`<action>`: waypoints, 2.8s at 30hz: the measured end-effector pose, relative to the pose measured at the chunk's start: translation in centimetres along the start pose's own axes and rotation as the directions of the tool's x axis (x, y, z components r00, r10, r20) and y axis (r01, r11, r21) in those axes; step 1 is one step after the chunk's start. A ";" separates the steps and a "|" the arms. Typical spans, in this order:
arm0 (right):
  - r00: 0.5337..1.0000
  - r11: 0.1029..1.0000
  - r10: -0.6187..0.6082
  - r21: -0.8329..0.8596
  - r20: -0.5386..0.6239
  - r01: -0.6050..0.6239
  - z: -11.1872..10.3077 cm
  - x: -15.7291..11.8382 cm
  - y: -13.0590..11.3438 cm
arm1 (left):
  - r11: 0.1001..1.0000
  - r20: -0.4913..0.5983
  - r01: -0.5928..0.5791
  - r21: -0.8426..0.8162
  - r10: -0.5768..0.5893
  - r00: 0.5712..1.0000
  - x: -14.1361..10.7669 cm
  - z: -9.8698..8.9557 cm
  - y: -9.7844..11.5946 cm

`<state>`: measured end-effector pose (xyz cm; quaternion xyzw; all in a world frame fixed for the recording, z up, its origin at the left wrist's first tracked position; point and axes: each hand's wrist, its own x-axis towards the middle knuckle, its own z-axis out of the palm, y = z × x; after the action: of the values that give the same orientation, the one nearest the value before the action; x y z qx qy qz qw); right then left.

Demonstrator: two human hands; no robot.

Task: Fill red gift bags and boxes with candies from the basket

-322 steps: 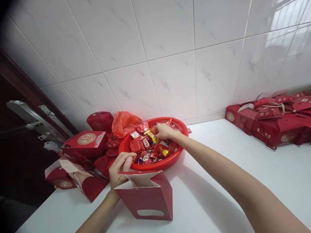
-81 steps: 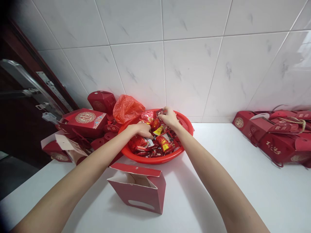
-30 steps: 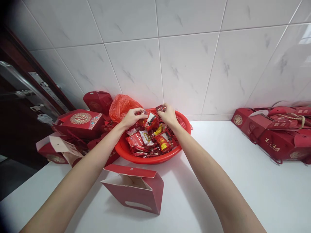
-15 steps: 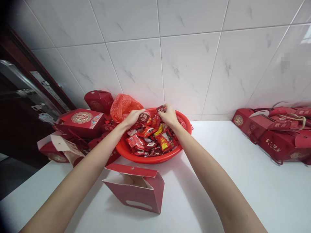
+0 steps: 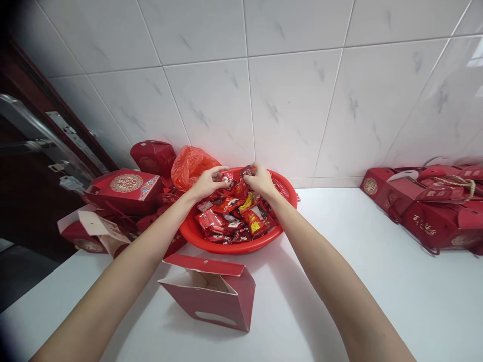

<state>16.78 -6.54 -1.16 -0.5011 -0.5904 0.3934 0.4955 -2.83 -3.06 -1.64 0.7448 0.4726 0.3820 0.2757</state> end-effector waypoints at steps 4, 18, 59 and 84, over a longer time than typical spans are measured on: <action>1.000 1.000 0.001 -0.015 -0.020 -0.001 0.0 0.1 0.1 | 0.960 -0.134 -0.009 0.279 0.048 0.990 -0.2 -0.2 0.4; 0.997 0.992 -0.026 -0.129 -0.078 0.015 -0.2 0.2 0.2 | 0.952 0.478 -0.037 0.304 -0.119 0.870 -1.0 0.3 1.1; 0.976 0.968 0.201 0.137 0.086 -0.211 -0.4 -1.2 -1.8 | 0.964 0.118 -0.195 0.181 0.175 0.977 -0.6 0.5 0.5; 0.979 0.967 0.205 0.152 0.007 -0.203 -0.2 -0.6 -1.3 | 0.805 0.330 -0.430 0.409 0.308 0.892 -1.7 1.3 3.0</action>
<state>16.69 -7.36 -0.02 -0.5215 -0.5018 0.4841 0.4918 -0.71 -5.86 -0.58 0.9087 0.3577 0.2060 0.0626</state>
